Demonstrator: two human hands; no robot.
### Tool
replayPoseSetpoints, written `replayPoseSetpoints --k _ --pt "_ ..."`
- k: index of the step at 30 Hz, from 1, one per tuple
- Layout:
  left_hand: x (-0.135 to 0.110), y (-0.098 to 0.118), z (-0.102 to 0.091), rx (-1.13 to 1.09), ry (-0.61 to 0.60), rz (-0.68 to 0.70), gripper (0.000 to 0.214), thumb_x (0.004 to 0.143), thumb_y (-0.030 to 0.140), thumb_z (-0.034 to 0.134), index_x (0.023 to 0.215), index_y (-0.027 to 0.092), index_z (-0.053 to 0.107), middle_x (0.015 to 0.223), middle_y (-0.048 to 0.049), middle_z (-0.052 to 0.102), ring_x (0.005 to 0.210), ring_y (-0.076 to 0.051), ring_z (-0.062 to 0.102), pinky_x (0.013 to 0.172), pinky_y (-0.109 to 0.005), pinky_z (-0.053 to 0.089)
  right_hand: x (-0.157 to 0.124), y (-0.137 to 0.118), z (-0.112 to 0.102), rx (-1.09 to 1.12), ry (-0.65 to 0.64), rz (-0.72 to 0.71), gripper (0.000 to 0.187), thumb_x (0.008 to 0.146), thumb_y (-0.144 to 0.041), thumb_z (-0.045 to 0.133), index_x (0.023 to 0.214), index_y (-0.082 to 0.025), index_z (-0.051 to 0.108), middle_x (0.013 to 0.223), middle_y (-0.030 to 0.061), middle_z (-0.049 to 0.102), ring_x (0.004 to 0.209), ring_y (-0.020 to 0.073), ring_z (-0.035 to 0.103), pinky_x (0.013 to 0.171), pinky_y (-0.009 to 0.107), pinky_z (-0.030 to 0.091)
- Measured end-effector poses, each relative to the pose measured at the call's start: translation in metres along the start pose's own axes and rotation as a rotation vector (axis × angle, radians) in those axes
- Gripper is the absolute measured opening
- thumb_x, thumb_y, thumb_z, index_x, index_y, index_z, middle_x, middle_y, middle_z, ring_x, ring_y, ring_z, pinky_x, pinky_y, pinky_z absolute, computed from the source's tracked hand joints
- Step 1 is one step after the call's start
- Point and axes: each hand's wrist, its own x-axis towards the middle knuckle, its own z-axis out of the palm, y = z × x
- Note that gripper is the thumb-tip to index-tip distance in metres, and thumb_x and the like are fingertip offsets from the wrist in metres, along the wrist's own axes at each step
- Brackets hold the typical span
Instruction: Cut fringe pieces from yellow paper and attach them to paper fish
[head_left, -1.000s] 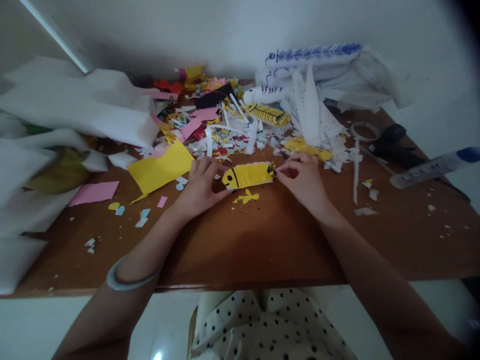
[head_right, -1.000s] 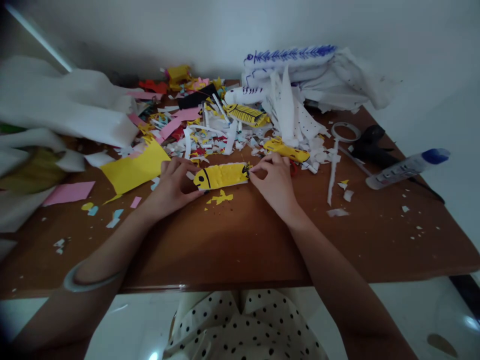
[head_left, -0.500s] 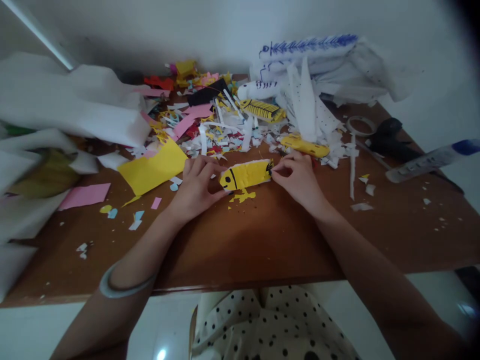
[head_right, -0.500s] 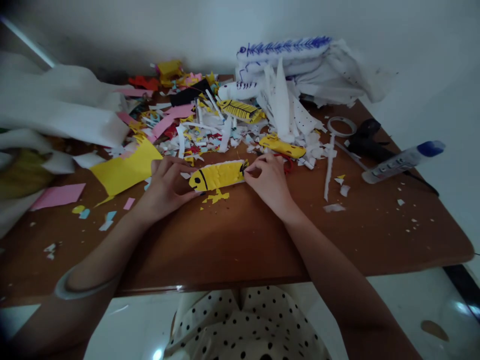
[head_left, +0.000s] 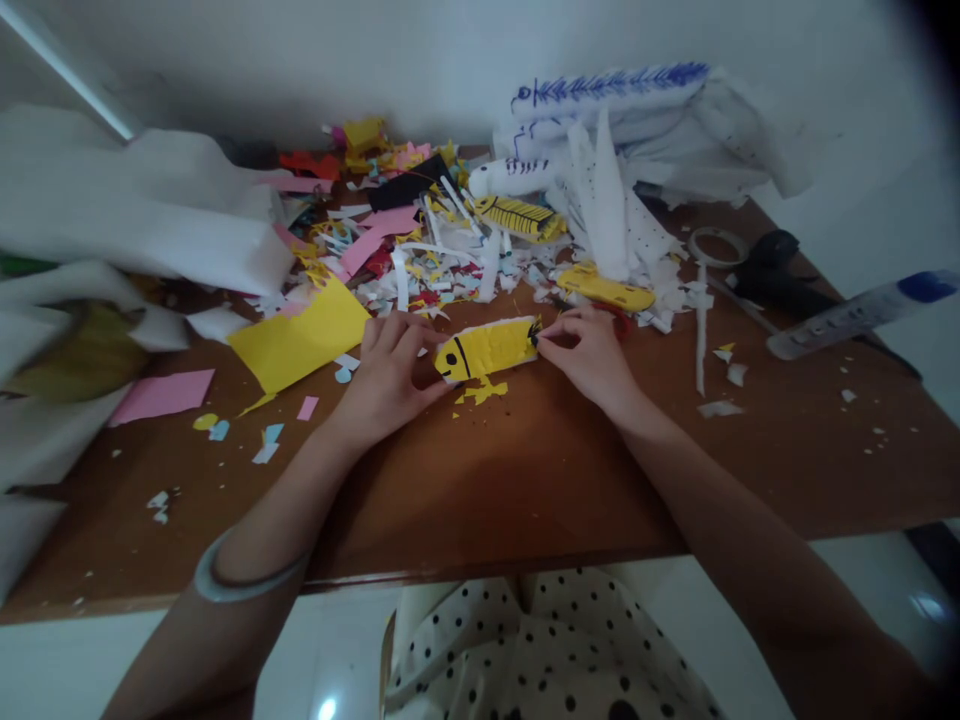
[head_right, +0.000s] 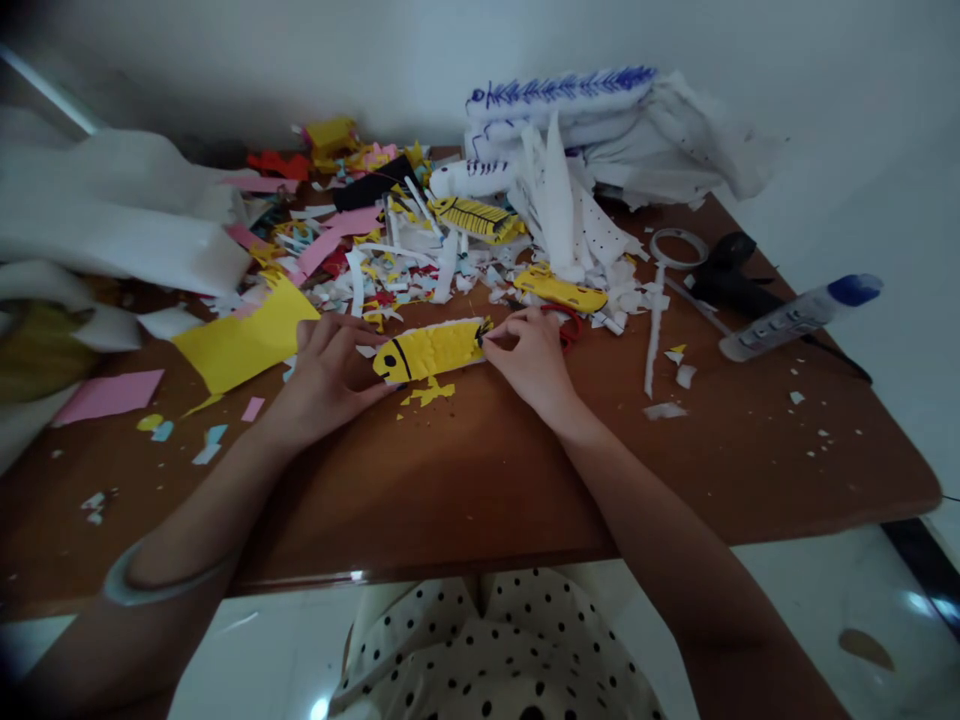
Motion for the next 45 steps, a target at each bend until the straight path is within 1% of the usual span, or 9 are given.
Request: replayPoseSetpoints --k 5,13,20,24,27,32,35,39,45 --pt "-0.0002 0.0 0.0004 -0.003 -0.006 -0.009 0.039 0.085 0.042 0.071 0.113 0.02 0.055 0.114 -0.01 0.058 0.108 -0.029 0.056 0.092 -0.044 0.042 0.0007 0.0006 0.0008 0.024 -0.009 0.028 0.005 0.074 -0.025 0.07 0.074 -0.022 0.074 0.097 0.0065 0.065 0.103 0.0264 0.055 0.1 0.046 0.041" --pt "-0.0001 0.0004 -0.0011 0.026 -0.023 -0.011 0.04 0.084 0.038 0.072 0.114 0.02 0.054 0.114 -0.0099 0.058 0.109 -0.029 0.056 0.092 -0.045 0.043 0.0015 -0.0008 -0.0019 -0.063 0.012 0.012 0.008 0.076 -0.027 0.07 0.076 -0.022 0.076 0.101 0.0075 0.065 0.102 0.028 0.052 0.097 0.046 0.041" --pt "-0.0006 0.0011 -0.002 0.007 -0.01 -0.001 0.041 0.083 0.037 0.073 0.115 0.02 0.053 0.114 -0.01 0.058 0.109 -0.029 0.056 0.092 -0.044 0.042 0.0023 -0.0029 -0.0049 -0.056 0.099 0.015 0.011 0.078 -0.029 0.069 0.079 -0.022 0.076 0.1 0.0084 0.065 0.102 0.0273 0.054 0.098 0.046 0.041" --pt "-0.0012 0.0025 -0.0024 -0.024 -0.026 -0.024 0.04 0.085 0.034 0.071 0.118 0.024 0.053 0.118 -0.0092 0.058 0.112 -0.03 0.055 0.096 -0.046 0.04 0.0028 -0.0042 -0.0033 -0.04 0.133 -0.006 0.01 0.079 -0.029 0.068 0.079 -0.022 0.075 0.1 0.0082 0.064 0.103 0.0274 0.055 0.098 0.047 0.041" --pt "-0.0015 0.0029 -0.0018 -0.013 -0.036 -0.034 0.042 0.084 0.035 0.071 0.12 0.026 0.052 0.119 -0.0089 0.058 0.111 -0.03 0.056 0.096 -0.047 0.039 0.0024 -0.0053 -0.002 -0.049 0.133 -0.042 0.009 0.079 -0.029 0.068 0.077 -0.023 0.074 0.1 0.0073 0.064 0.102 0.0271 0.056 0.098 0.047 0.042" --pt "-0.0012 0.004 -0.0027 0.017 -0.018 0.011 0.04 0.085 0.033 0.071 0.119 0.024 0.05 0.118 -0.0097 0.058 0.11 -0.029 0.057 0.093 -0.046 0.041 0.0017 -0.006 -0.0004 -0.064 0.14 -0.09 0.007 0.08 -0.027 0.068 0.077 -0.023 0.073 0.099 0.0073 0.063 0.102 0.0265 0.056 0.097 0.046 0.041" --pt "-0.0007 0.0054 -0.0046 0.025 -0.021 0.022 0.039 0.087 0.035 0.069 0.119 0.024 0.049 0.117 -0.0094 0.058 0.109 -0.029 0.057 0.092 -0.046 0.042 0.0021 -0.0057 0.0005 -0.054 0.144 -0.106 0.008 0.08 -0.027 0.068 0.077 -0.022 0.073 0.098 0.0077 0.063 0.101 0.0259 0.056 0.097 0.045 0.041" --pt "-0.0003 0.0059 -0.0054 0.026 -0.023 0.031 0.038 0.088 0.035 0.068 0.118 0.022 0.05 0.117 -0.0094 0.058 0.109 -0.028 0.056 0.092 -0.045 0.042 0.0022 -0.0062 0.001 -0.036 0.143 -0.092 0.006 0.08 -0.026 0.069 0.077 -0.022 0.073 0.098 0.0075 0.063 0.1 0.0254 0.056 0.096 0.045 0.04" --pt "-0.0012 0.0042 -0.0033 0.008 -0.046 -0.027 0.041 0.085 0.036 0.071 0.119 0.025 0.051 0.12 -0.0092 0.058 0.112 -0.031 0.056 0.095 -0.047 0.04 0.0019 -0.0063 0.0009 -0.032 0.124 -0.071 0.006 0.08 -0.028 0.069 0.077 -0.023 0.072 0.098 0.0067 0.063 0.1 0.0259 0.055 0.095 0.045 0.041"
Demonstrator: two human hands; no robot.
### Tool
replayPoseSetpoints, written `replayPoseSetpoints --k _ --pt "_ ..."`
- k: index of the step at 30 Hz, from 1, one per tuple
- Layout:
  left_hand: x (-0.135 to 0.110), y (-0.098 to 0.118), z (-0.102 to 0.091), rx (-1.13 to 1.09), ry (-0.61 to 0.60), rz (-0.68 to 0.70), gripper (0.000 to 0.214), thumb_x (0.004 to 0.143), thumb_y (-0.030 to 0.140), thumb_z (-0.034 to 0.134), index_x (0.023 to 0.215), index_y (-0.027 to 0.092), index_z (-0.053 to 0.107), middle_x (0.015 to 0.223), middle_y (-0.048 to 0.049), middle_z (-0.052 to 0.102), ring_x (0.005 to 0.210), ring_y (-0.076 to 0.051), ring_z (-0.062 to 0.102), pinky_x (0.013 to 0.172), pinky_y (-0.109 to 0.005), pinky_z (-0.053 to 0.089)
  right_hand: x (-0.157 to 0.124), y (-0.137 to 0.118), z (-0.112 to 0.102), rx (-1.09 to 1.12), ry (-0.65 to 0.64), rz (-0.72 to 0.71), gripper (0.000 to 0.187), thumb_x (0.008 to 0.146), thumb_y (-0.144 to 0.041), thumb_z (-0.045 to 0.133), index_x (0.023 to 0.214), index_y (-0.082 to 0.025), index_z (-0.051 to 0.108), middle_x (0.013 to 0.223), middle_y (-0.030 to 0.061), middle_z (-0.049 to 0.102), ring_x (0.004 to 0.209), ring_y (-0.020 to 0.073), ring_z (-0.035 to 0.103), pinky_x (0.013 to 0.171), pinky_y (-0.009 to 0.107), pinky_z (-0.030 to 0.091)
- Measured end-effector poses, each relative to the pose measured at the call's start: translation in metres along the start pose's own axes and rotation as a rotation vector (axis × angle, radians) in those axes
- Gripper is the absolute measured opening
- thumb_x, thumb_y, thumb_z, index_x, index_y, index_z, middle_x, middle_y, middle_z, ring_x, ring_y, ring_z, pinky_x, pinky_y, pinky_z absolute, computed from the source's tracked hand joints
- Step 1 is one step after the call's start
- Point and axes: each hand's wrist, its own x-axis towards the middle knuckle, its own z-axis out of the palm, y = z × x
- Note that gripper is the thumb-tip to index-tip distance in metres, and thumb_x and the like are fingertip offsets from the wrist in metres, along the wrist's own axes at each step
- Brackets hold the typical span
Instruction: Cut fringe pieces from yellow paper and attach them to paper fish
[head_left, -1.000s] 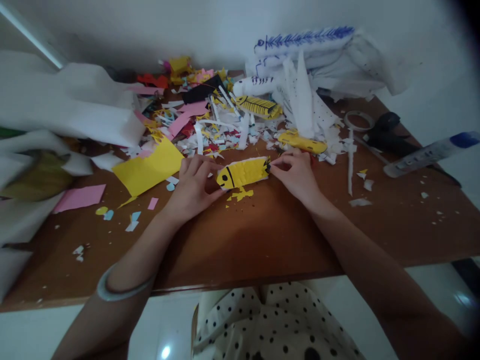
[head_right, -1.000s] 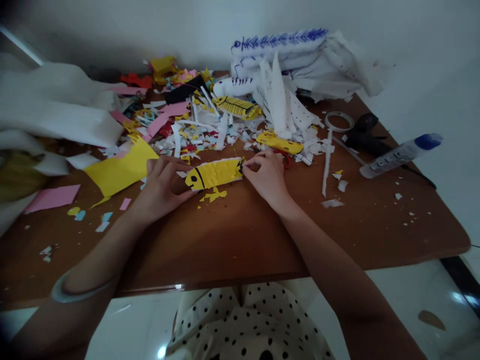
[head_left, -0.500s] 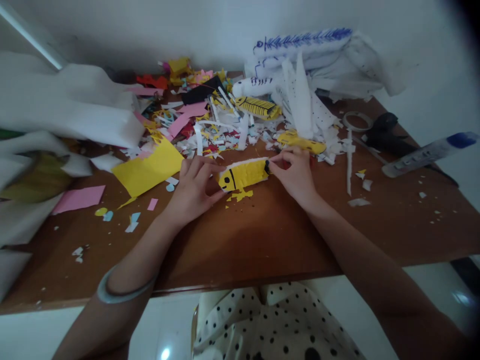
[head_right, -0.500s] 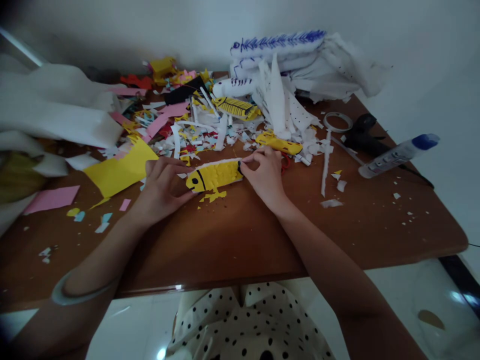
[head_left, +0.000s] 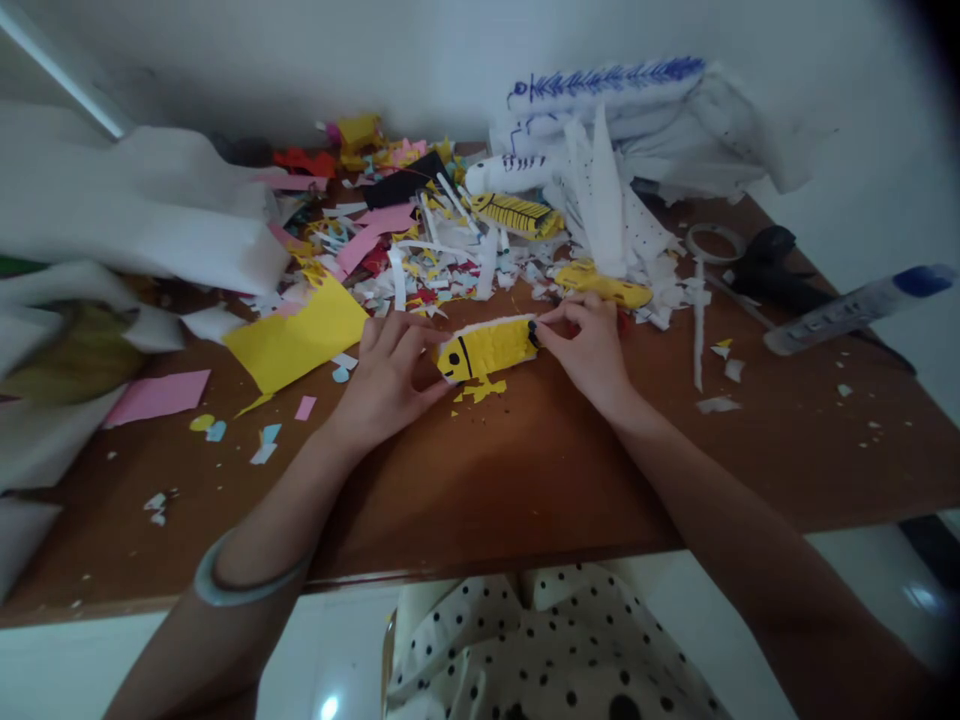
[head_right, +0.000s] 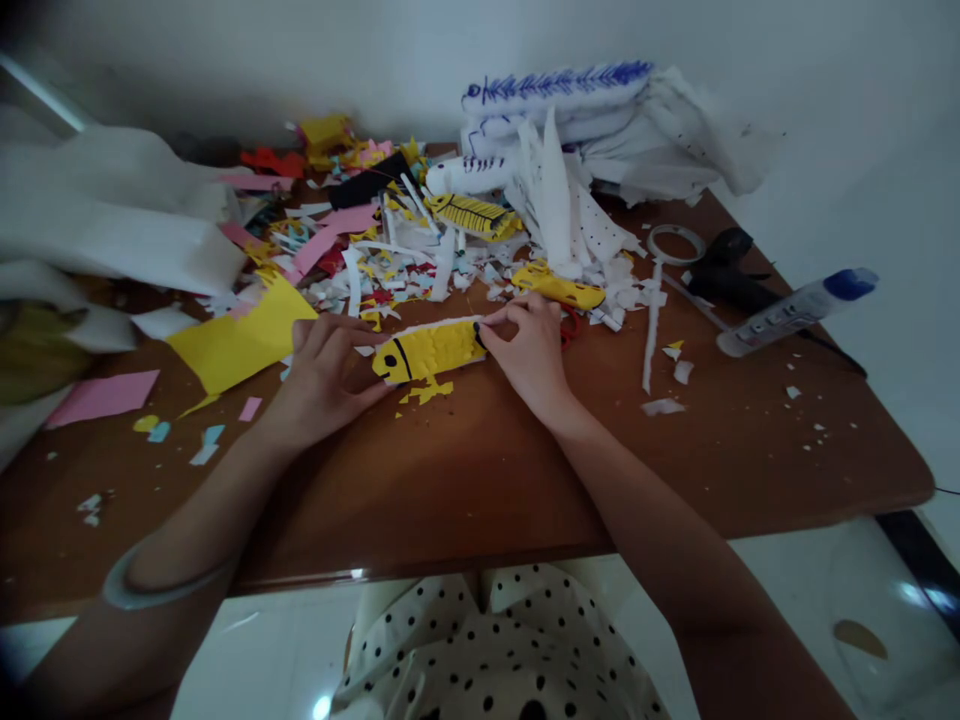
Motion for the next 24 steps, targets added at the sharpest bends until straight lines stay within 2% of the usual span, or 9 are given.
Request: replayPoseSetpoints --k 5,8,12,14,16,19,24 --pt "0.0 0.0 0.0 0.009 -0.002 0.015 0.041 0.086 0.039 0.069 0.119 0.025 0.051 0.119 -0.0094 0.058 0.112 -0.03 0.055 0.095 -0.047 0.04 0.001 0.004 0.001 0.017 0.007 -0.019 0.007 0.082 -0.03 0.067 0.081 -0.023 0.071 0.097 0.0058 0.065 0.099 0.0247 0.056 0.096 0.045 0.041" --pt "0.001 -0.001 0.0 0.012 0.011 0.011 0.039 0.086 0.037 0.068 0.118 0.023 0.052 0.117 -0.009 0.058 0.11 -0.03 0.055 0.093 -0.047 0.042 0.002 0.006 -0.001 0.046 0.053 -0.016 0.01 0.085 -0.03 0.062 0.089 -0.023 0.068 0.097 0.0057 0.065 0.099 0.0237 0.056 0.094 0.043 0.042" --pt "0.002 -0.008 0.003 0.034 0.026 -0.062 0.041 0.082 0.036 0.071 0.117 0.022 0.054 0.114 -0.0095 0.058 0.107 -0.031 0.054 0.092 -0.048 0.044 0.002 0.003 -0.008 0.095 0.092 -0.031 0.012 0.089 -0.031 0.057 0.095 -0.024 0.064 0.1 0.0051 0.065 0.099 0.0218 0.057 0.089 0.039 0.046" --pt "0.002 -0.013 0.005 0.056 0.027 -0.125 0.043 0.079 0.036 0.073 0.115 0.021 0.056 0.115 -0.0104 0.058 0.107 -0.032 0.053 0.093 -0.048 0.044 0.0 -0.003 -0.01 0.078 0.012 -0.102 0.009 0.09 -0.029 0.057 0.091 -0.024 0.065 0.096 0.0041 0.065 0.094 0.0213 0.058 0.088 0.038 0.046" --pt "0.001 -0.018 0.007 0.076 0.008 -0.163 0.043 0.079 0.037 0.073 0.115 0.019 0.058 0.117 -0.0111 0.057 0.107 -0.032 0.052 0.094 -0.049 0.045 -0.005 -0.01 -0.011 0.02 -0.122 -0.209 0.008 0.089 -0.026 0.06 0.086 -0.024 0.067 0.09 0.0038 0.065 0.092 0.0221 0.057 0.089 0.04 0.045" --pt "0.0 -0.022 0.008 0.085 -0.017 -0.188 0.043 0.081 0.038 0.072 0.116 0.017 0.059 0.119 -0.0113 0.055 0.108 -0.032 0.051 0.097 -0.049 0.044 -0.014 -0.018 -0.007 -0.089 -0.313 -0.347 0.009 0.088 -0.026 0.064 0.086 -0.026 0.073 0.092 0.0054 0.064 0.095 0.0252 0.054 0.09 0.044 0.044" --pt "-0.001 -0.028 0.01 0.082 0.001 -0.229 0.043 0.081 0.037 0.072 0.118 0.017 0.06 0.118 -0.0107 0.054 0.111 -0.032 0.05 0.099 -0.049 0.044 -0.021 -0.022 -0.003 -0.132 -0.454 -0.405 0.013 0.09 -0.022 0.062 0.09 -0.026 0.074 0.098 0.006 0.065 0.1 0.0268 0.052 0.09 0.042 0.046"
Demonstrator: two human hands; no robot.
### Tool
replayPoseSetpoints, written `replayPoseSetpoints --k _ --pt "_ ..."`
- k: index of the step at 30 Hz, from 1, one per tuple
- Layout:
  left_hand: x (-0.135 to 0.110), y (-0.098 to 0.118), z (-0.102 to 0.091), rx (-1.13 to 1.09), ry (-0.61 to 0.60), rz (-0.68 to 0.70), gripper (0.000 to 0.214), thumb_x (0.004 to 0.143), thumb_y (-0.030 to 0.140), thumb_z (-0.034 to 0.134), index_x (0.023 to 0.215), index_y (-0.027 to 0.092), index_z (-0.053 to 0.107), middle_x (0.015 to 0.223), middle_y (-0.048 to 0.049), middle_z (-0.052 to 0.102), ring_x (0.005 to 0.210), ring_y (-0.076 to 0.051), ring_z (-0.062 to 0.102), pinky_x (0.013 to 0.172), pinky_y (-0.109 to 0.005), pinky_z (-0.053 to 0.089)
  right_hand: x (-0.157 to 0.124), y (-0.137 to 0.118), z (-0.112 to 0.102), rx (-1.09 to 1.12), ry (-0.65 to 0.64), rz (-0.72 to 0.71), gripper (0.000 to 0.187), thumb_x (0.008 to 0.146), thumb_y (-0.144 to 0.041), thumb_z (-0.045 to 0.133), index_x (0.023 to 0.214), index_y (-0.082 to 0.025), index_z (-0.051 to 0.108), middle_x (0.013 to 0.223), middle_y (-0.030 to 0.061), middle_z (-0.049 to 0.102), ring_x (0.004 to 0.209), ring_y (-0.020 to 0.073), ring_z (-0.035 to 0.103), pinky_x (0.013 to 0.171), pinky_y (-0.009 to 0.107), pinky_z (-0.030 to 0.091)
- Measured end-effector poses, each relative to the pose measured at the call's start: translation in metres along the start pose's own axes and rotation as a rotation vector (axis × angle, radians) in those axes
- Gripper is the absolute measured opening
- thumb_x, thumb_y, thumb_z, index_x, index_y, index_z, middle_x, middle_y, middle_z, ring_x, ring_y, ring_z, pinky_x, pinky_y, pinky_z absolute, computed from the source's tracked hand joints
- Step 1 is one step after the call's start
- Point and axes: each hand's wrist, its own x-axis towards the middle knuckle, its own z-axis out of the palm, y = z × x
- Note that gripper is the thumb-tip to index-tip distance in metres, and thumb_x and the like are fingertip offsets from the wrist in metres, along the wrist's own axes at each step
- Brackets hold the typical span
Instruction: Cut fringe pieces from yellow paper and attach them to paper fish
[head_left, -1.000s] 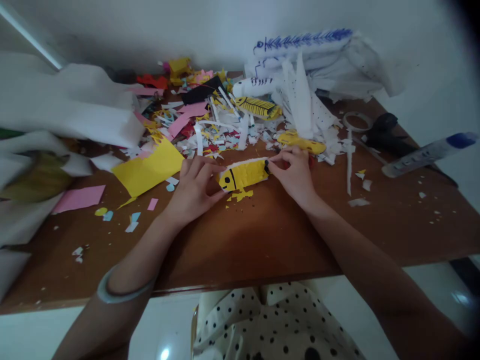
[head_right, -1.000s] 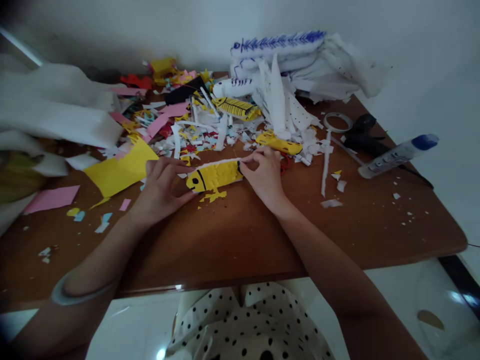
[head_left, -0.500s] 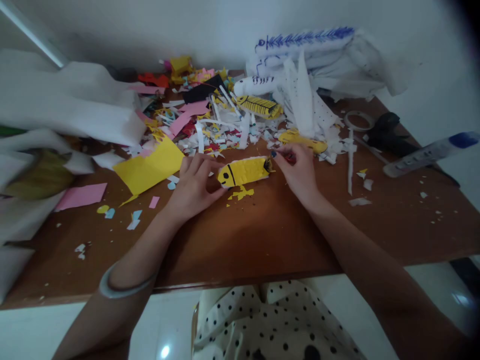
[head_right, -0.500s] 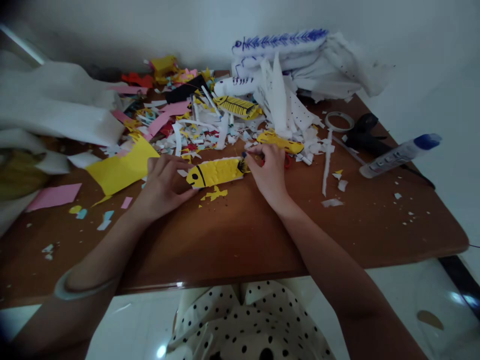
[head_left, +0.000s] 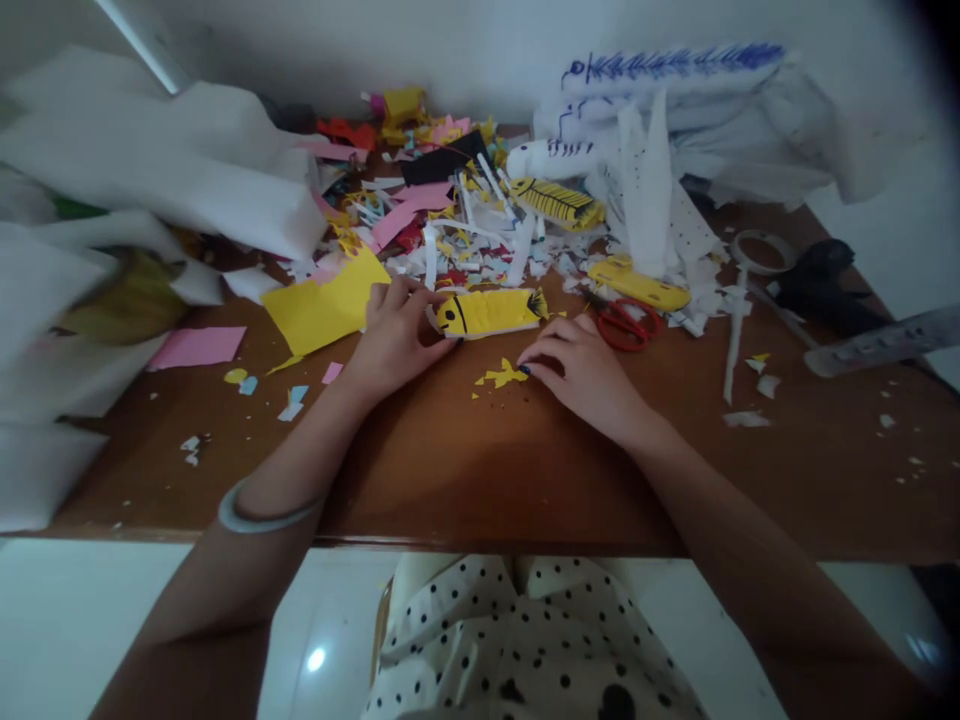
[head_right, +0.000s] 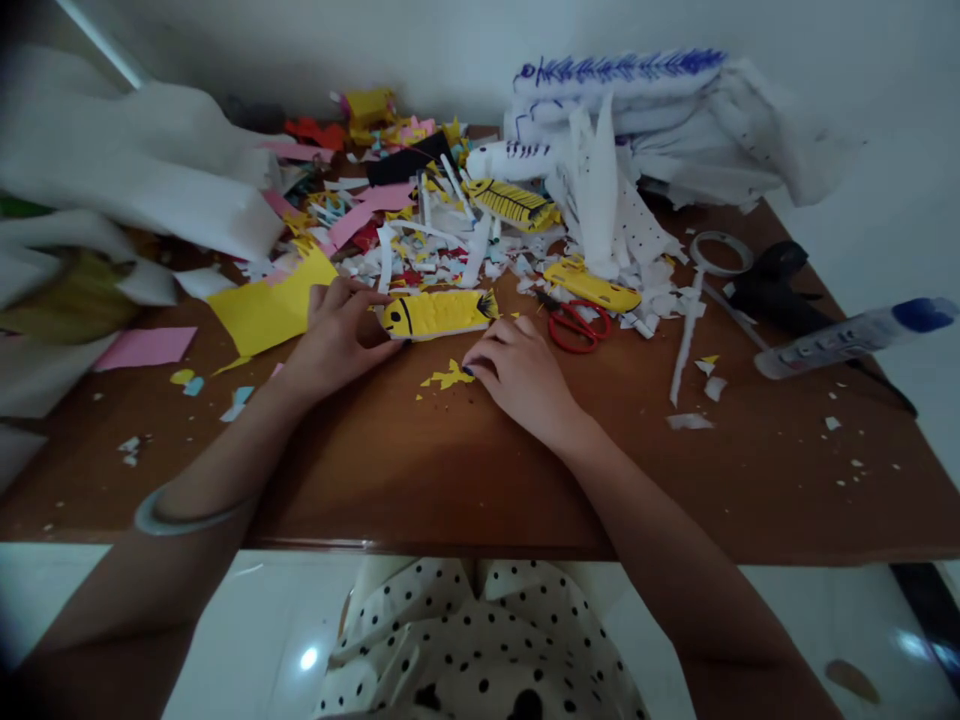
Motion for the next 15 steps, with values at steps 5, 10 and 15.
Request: replayPoseSetpoints --k 5,10,15 --pt "0.0003 -0.0019 0.0027 -0.002 0.011 0.005 0.045 0.078 0.036 0.075 0.117 0.018 0.06 0.117 -0.0118 0.055 0.111 -0.033 0.051 0.099 -0.051 0.044 0.0007 0.003 0.0018 0.002 -0.042 0.018 0.004 0.085 -0.023 0.07 0.086 -0.025 0.073 0.095 0.0047 0.065 0.097 0.0258 0.053 0.089 0.042 0.046" --pt "0.0007 0.0012 0.0009 0.008 -0.011 0.0 0.045 0.081 0.037 0.072 0.12 0.017 0.06 0.119 -0.0114 0.055 0.112 -0.033 0.05 0.099 -0.05 0.044 0.001 0.0008 0.0048 0.014 -0.084 0.003 0.002 0.085 -0.021 0.07 0.084 -0.023 0.071 0.094 0.004 0.066 0.095 0.0248 0.052 0.086 0.039 0.045" --pt "0.001 0.0031 -0.0006 0.006 -0.035 -0.016 0.047 0.08 0.037 0.073 0.12 0.017 0.06 0.12 -0.0123 0.055 0.111 -0.032 0.05 0.099 -0.05 0.043 0.0001 -0.0059 0.0036 0.022 -0.099 0.016 0.006 0.089 -0.021 0.065 0.086 -0.023 0.07 0.096 0.0052 0.065 0.096 0.0254 0.052 0.086 0.04 0.046"
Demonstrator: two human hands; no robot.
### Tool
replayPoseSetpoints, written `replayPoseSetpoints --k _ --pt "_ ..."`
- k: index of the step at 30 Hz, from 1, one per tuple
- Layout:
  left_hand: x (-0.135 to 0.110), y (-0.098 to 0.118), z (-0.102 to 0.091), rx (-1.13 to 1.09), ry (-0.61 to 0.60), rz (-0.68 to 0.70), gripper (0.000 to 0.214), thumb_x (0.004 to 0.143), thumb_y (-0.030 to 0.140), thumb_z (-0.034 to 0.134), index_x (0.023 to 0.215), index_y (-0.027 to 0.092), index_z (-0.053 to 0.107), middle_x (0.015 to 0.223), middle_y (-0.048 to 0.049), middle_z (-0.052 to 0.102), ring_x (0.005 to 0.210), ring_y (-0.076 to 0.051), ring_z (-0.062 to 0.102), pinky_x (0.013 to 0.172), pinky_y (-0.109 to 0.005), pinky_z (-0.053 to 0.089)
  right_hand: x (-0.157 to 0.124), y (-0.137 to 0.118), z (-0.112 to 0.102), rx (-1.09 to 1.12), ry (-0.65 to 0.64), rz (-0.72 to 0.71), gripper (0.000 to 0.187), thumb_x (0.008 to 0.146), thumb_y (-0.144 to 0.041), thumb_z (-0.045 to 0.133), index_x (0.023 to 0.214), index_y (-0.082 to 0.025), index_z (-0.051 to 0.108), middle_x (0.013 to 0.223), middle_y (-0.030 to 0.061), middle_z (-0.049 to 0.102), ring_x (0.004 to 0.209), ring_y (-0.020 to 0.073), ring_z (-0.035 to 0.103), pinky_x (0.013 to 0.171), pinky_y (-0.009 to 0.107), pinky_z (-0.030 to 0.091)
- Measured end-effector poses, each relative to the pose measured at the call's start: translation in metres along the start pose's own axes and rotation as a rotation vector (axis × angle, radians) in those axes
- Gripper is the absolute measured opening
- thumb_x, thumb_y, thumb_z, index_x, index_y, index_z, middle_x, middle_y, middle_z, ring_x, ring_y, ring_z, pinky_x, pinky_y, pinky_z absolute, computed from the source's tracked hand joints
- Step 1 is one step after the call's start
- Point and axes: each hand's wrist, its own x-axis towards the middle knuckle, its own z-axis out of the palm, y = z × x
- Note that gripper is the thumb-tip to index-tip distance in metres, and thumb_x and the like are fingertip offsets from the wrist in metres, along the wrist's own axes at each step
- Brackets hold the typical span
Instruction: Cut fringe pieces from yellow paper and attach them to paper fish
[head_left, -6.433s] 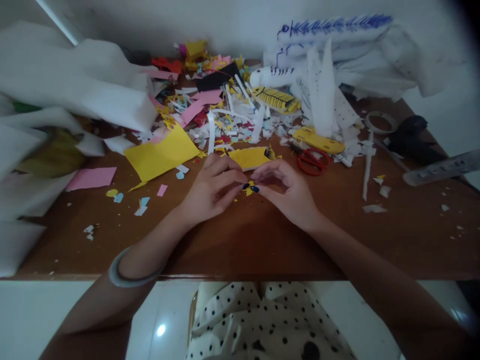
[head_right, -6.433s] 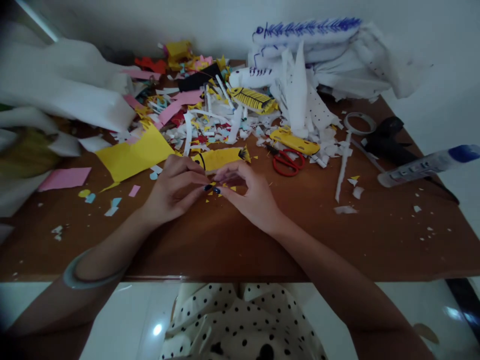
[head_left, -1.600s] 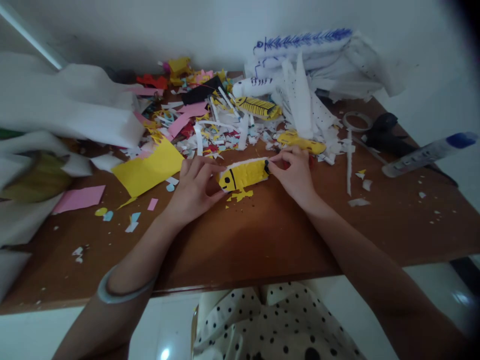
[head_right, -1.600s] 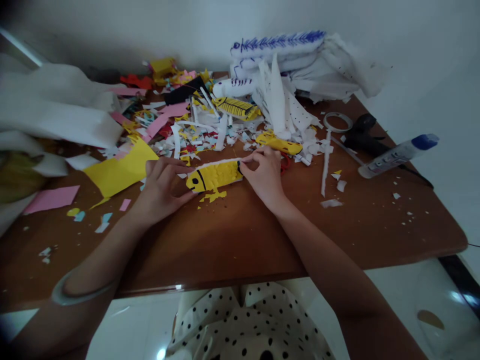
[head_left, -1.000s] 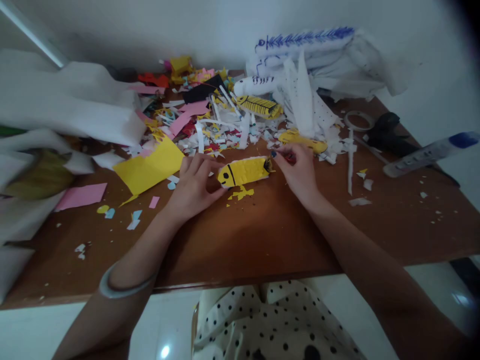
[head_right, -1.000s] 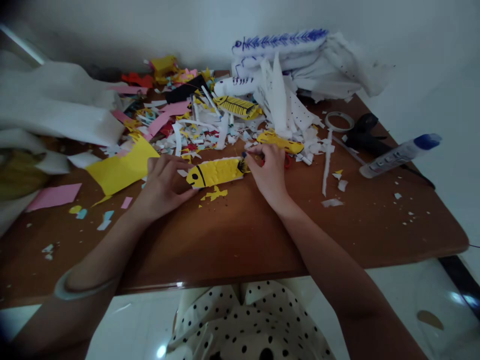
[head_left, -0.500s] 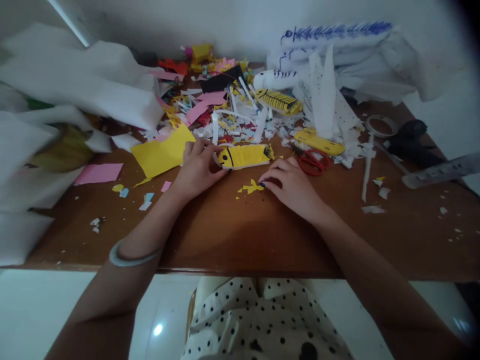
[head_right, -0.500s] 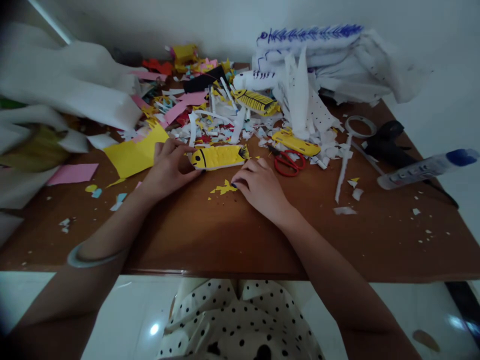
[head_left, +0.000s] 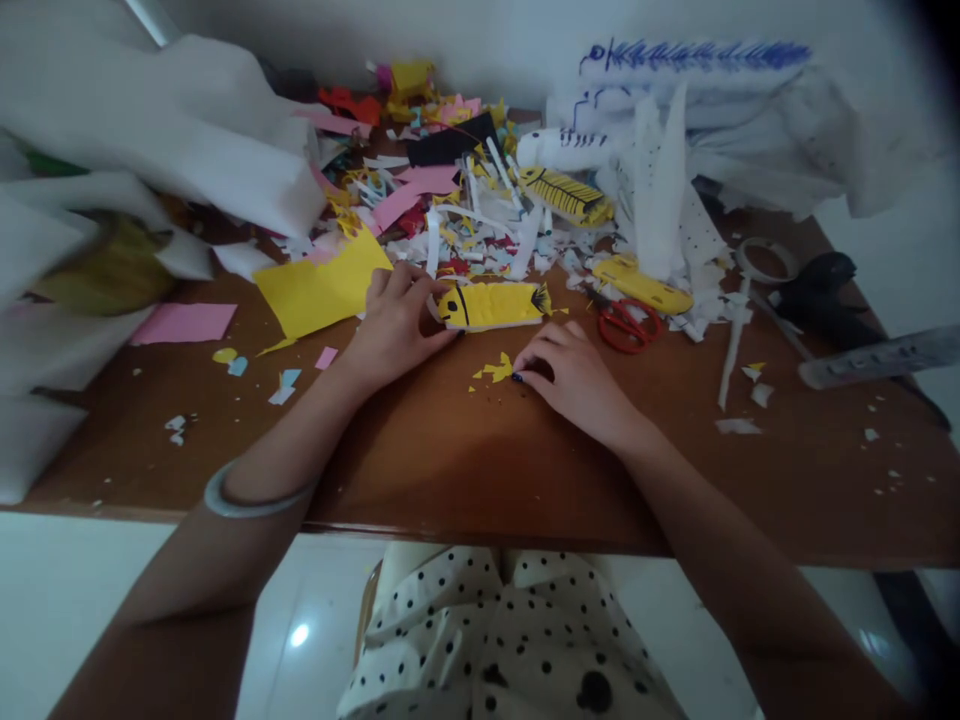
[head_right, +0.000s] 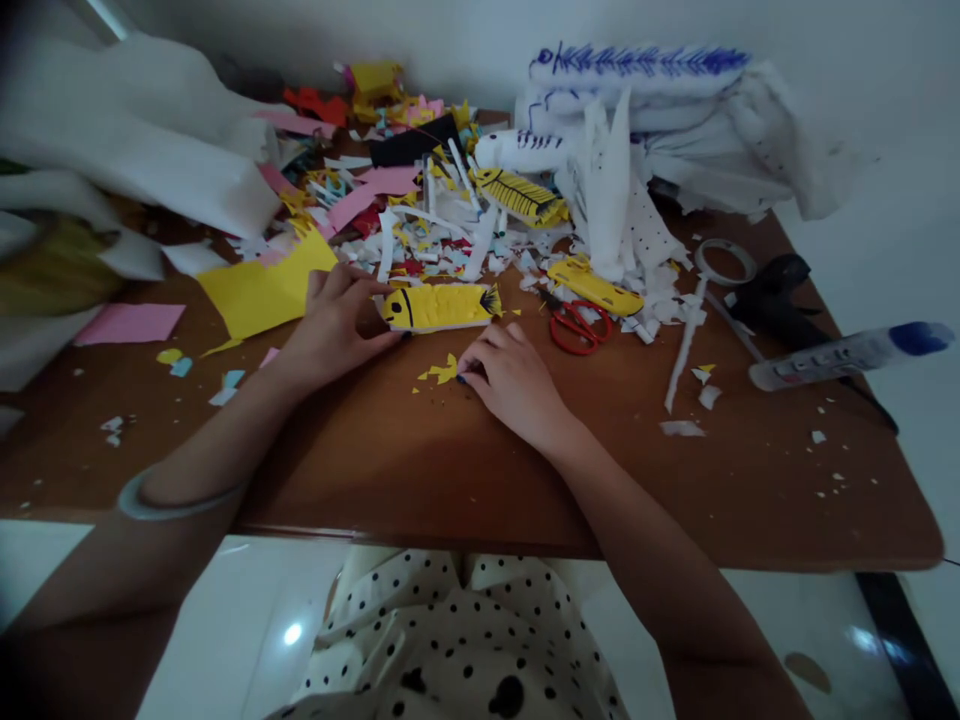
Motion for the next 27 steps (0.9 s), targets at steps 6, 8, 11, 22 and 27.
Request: replayPoseSetpoints --k 6,8,11,22,27 --pt "0.0 0.005 -0.001 -0.063 -0.011 -0.035 0.045 0.079 0.036 0.074 0.117 0.018 0.059 0.12 -0.0121 0.055 0.113 -0.033 0.049 0.1 -0.05 0.041 -0.001 -0.002 0.003 -0.049 0.043 0.082 0.01 0.085 -0.027 0.071 0.093 -0.022 0.07 0.098 0.0073 0.065 0.096 0.028 0.053 0.085 0.043 0.046" --pt "0.0 0.006 -0.001 -0.061 -0.027 -0.034 0.045 0.08 0.036 0.073 0.118 0.017 0.059 0.121 -0.0119 0.055 0.113 -0.032 0.049 0.1 -0.048 0.042 -0.001 -0.002 0.004 -0.049 0.024 0.08 0.008 0.086 -0.024 0.069 0.093 -0.021 0.071 0.097 0.007 0.065 0.095 0.0274 0.053 0.086 0.042 0.046" --pt "0.0 0.006 -0.001 -0.045 -0.033 -0.033 0.046 0.081 0.037 0.073 0.119 0.016 0.059 0.122 -0.0113 0.056 0.113 -0.031 0.049 0.1 -0.047 0.042 -0.002 -0.003 0.004 -0.04 0.004 0.071 0.007 0.089 -0.02 0.065 0.092 -0.02 0.071 0.096 0.0063 0.066 0.094 0.0259 0.054 0.086 0.04 0.045" --pt "-0.001 0.005 -0.003 -0.097 -0.074 -0.04 0.042 0.084 0.034 0.07 0.12 0.017 0.057 0.12 -0.0102 0.055 0.112 -0.031 0.048 0.099 -0.046 0.043 -0.004 -0.009 0.001 -0.123 -0.002 0.014 0.012 0.092 -0.022 0.059 0.096 -0.023 0.07 0.097 0.0046 0.068 0.091 0.0244 0.054 0.077 0.037 0.038" --pt "-0.003 0.004 -0.004 -0.158 -0.094 -0.061 0.044 0.083 0.035 0.07 0.121 0.019 0.056 0.124 -0.011 0.054 0.117 -0.032 0.048 0.101 -0.047 0.04 -0.005 -0.011 0.001 -0.186 0.032 0.013 0.011 0.092 -0.022 0.06 0.093 -0.024 0.071 0.092 0.0024 0.07 0.086 0.0219 0.053 0.073 0.035 0.033"
